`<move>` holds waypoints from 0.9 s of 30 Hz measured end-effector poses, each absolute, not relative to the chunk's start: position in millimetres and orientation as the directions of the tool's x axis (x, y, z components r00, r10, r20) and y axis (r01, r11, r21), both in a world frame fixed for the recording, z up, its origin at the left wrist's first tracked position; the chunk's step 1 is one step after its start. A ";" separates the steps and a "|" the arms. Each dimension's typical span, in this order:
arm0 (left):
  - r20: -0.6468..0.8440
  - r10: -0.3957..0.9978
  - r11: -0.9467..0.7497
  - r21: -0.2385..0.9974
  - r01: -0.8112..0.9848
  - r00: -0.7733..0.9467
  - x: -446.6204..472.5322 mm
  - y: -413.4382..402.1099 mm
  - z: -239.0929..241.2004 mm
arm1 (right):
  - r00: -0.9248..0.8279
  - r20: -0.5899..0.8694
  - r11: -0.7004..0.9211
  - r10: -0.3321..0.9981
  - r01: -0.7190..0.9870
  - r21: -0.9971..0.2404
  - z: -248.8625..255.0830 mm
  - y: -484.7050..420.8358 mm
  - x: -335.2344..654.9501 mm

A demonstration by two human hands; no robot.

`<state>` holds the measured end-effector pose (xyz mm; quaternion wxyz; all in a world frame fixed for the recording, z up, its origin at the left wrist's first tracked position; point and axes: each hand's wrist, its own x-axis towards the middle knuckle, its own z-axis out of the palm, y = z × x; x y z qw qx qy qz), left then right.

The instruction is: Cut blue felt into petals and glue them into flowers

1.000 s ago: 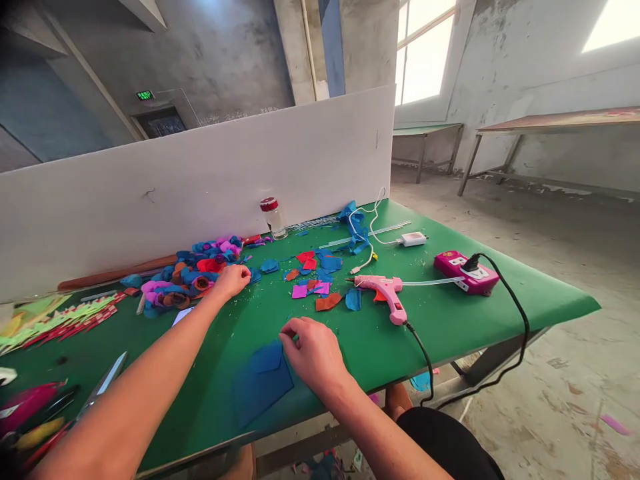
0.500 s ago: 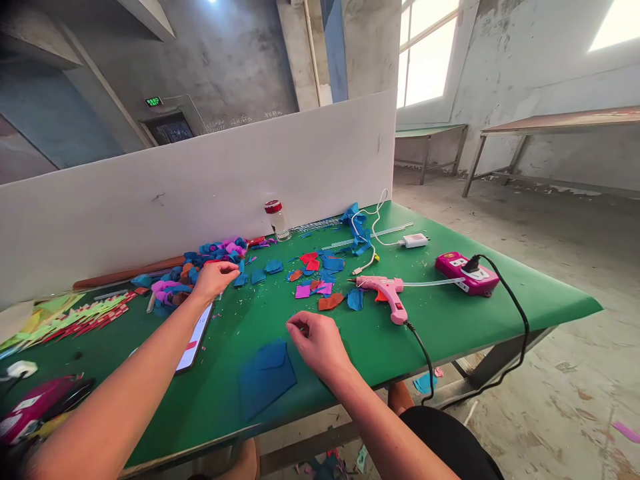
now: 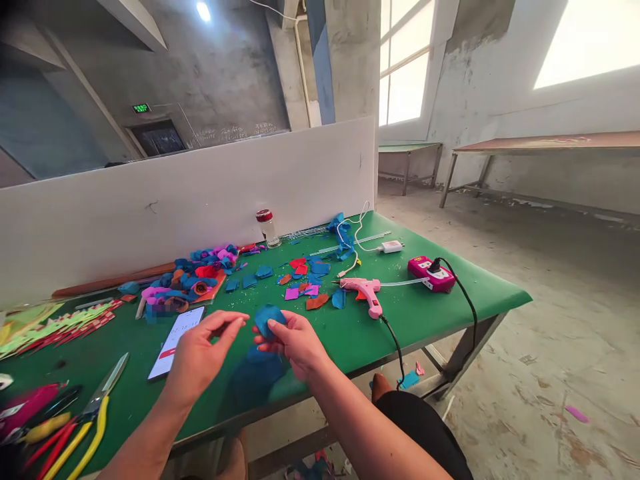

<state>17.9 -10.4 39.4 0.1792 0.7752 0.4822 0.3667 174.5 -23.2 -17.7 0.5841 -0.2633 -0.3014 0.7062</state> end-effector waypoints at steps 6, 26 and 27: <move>0.087 0.964 -0.173 0.924 0.342 0.253 10.2 -9.2 30.7 | -0.282 0.012 -0.138 0.959 -0.505 -0.852 -15.6 -37.0 170.5; 0.373 0.917 -0.082 0.528 0.846 -0.144 -93.3 -34.7 30.2 | -0.054 -0.038 -0.057 0.998 -0.432 -0.900 -15.1 -42.5 154.3; 0.390 0.906 -0.011 0.405 0.914 -0.162 -114.1 -38.1 31.0 | -0.047 -0.041 -0.057 0.998 -0.428 -0.902 -14.9 -41.5 155.4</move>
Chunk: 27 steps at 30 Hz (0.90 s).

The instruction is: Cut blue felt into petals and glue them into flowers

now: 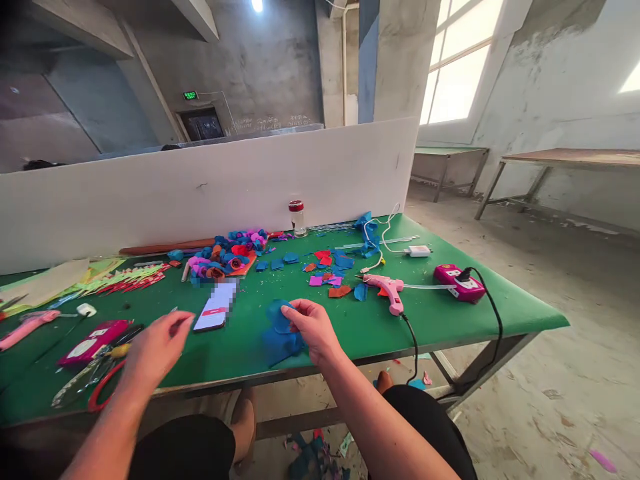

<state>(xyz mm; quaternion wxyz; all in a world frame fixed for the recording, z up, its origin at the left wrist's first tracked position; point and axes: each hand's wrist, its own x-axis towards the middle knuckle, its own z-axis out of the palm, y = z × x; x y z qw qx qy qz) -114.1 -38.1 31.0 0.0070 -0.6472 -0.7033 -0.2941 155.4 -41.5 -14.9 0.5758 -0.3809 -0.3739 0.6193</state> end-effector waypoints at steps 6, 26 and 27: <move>0.263 0.947 0.123 0.236 0.964 -0.185 -179.9 -56.7 23.0 | -0.027 -0.066 -0.072 0.997 -0.422 -0.904 -13.3 -40.4 159.2; -0.052 0.979 0.023 0.989 0.145 0.200 -23.6 -45.2 10.3 | -0.117 -0.014 -0.039 0.993 -0.221 -0.975 -11.7 -52.2 154.1; -0.053 0.977 0.023 0.989 0.144 0.206 -23.7 -45.4 10.4 | -0.113 -0.022 -0.046 0.993 -0.216 -0.975 -12.2 -52.2 155.3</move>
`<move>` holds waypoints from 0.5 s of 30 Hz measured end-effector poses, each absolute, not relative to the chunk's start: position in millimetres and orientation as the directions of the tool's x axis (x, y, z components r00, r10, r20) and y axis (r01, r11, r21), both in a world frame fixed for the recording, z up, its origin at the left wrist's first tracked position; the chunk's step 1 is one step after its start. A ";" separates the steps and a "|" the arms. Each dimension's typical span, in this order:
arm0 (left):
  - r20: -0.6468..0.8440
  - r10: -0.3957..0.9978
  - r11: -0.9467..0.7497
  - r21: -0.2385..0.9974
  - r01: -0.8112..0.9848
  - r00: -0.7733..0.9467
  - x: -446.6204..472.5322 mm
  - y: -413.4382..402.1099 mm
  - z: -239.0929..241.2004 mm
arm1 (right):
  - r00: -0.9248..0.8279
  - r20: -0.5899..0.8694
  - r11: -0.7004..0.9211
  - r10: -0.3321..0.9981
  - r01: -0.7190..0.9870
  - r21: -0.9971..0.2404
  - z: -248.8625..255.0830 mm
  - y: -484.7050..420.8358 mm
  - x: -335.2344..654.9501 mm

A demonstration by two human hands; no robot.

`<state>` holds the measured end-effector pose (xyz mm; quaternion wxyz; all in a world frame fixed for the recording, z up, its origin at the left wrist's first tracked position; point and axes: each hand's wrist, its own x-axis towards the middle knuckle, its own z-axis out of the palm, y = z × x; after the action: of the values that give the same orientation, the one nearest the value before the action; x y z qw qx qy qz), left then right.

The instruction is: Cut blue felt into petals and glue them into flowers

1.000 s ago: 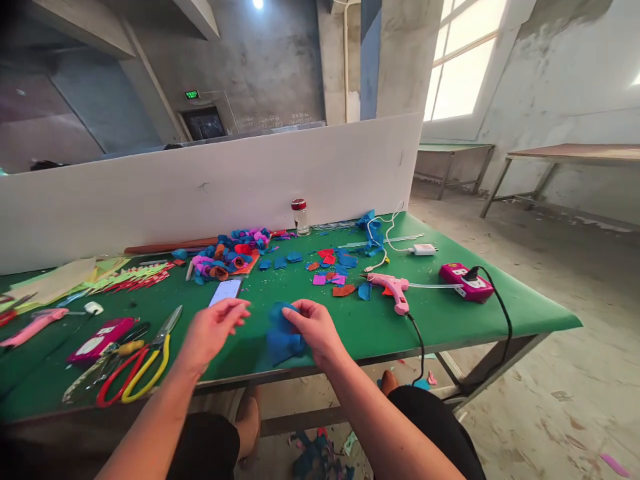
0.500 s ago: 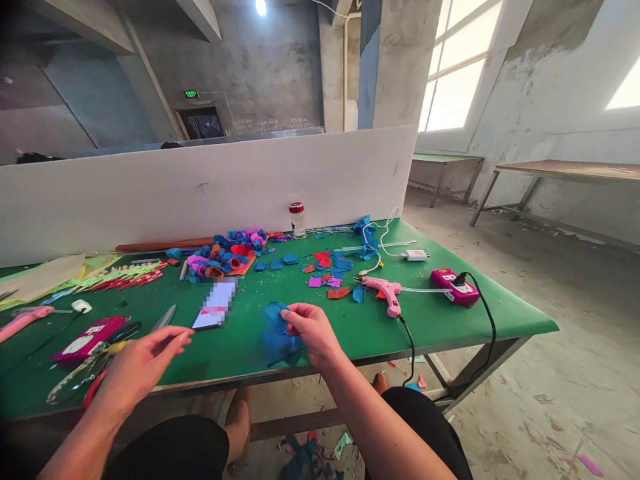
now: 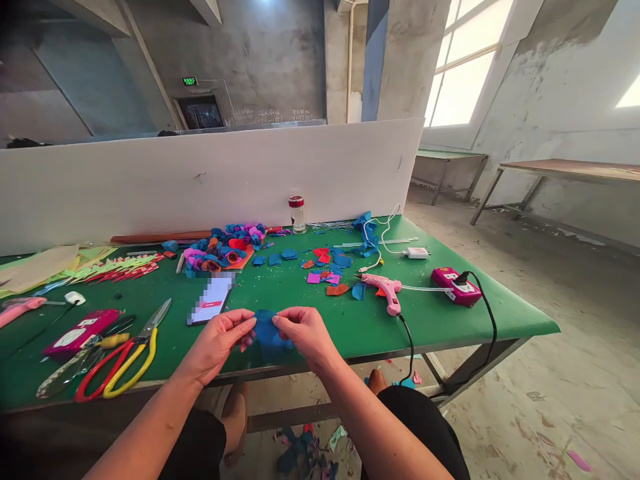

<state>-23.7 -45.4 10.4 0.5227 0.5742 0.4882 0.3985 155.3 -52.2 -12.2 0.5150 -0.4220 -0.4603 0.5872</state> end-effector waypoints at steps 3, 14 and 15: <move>-0.042 0.981 0.016 0.990 0.140 0.191 -22.1 -46.8 11.2 | -0.108 -0.041 -0.062 0.993 -0.208 -0.976 -11.0 -52.5 158.0; -0.069 0.971 0.089 0.993 -0.076 0.230 -30.4 -53.4 9.1 | -0.089 -0.037 -0.060 0.995 -0.268 -0.962 -12.5 -49.3 159.5; -0.086 0.964 0.114 0.989 -0.097 0.251 -32.8 -53.6 9.4 | -0.089 -0.037 -0.059 0.995 -0.269 -0.961 -12.5 -49.2 159.6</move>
<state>-32.8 -53.6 9.4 0.6097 0.5039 0.4303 0.4350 159.6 -49.2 -12.5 0.5302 -0.4175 -0.4349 0.5962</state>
